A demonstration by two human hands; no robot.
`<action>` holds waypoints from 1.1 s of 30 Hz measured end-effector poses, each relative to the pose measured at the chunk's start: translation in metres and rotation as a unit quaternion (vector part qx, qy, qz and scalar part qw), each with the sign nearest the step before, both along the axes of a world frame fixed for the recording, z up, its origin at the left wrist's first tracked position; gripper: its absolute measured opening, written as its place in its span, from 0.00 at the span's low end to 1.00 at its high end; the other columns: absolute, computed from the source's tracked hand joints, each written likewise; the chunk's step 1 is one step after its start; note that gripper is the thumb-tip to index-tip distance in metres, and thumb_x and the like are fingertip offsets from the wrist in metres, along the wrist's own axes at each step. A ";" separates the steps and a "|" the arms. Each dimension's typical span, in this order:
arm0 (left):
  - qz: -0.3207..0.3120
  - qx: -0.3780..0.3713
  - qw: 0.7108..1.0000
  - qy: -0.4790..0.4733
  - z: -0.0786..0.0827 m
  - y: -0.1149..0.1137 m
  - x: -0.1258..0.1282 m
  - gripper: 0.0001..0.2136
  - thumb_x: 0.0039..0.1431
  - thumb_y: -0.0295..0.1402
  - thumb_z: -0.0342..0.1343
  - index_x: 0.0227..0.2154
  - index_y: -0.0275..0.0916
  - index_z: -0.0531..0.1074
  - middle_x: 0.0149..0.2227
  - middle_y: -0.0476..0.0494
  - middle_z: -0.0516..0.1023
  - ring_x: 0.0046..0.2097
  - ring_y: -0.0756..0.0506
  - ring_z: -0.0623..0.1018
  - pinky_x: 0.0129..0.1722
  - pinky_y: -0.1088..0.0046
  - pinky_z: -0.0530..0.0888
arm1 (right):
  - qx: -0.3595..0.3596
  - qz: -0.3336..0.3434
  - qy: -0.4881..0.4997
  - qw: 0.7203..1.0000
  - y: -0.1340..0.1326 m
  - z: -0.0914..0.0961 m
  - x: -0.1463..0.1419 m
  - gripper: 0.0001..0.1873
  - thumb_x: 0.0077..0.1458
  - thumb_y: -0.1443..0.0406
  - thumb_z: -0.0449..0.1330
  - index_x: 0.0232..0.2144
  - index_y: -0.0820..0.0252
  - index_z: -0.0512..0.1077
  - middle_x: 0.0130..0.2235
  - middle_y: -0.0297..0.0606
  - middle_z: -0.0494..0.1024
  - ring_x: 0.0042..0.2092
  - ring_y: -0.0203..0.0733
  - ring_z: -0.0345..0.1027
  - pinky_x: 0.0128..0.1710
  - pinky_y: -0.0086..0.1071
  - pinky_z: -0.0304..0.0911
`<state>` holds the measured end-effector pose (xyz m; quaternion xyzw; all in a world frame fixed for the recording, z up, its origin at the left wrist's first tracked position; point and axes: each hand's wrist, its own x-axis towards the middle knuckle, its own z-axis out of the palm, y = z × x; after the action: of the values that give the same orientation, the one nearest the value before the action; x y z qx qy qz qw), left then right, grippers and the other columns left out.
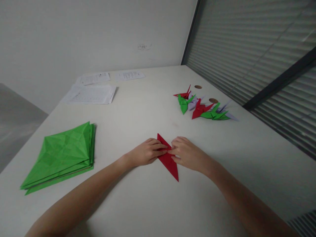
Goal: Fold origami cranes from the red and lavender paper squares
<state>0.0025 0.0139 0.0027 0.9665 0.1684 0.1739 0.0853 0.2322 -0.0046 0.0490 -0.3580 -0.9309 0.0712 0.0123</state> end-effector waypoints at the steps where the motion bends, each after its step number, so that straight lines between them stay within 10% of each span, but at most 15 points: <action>1: 0.002 -0.005 1.000 -0.001 0.001 -0.001 0.001 0.16 0.65 0.29 0.47 0.53 0.37 0.71 0.54 0.38 0.75 0.56 0.41 0.72 0.56 0.58 0.67 | -0.008 0.002 0.008 1.000 0.001 -0.001 0.001 0.04 0.53 0.69 0.63 0.30 0.58 0.79 0.34 0.42 0.77 0.43 0.46 0.67 0.48 0.40 0.60; 33: 0.081 -0.037 0.996 -0.032 -0.001 -0.011 0.006 0.13 0.67 0.32 0.46 0.42 0.38 0.77 0.54 0.39 0.75 0.51 0.43 0.74 0.53 0.60 0.68 | -0.114 -0.019 0.171 0.978 0.028 -0.029 0.014 0.10 0.61 0.62 0.59 0.33 0.57 0.80 0.35 0.39 0.78 0.42 0.43 0.67 0.46 0.39 0.58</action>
<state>0.0083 0.0028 0.0012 0.9399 0.2493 0.2045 0.1121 0.2466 0.0238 0.0196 -0.3574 -0.8937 0.2372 0.1316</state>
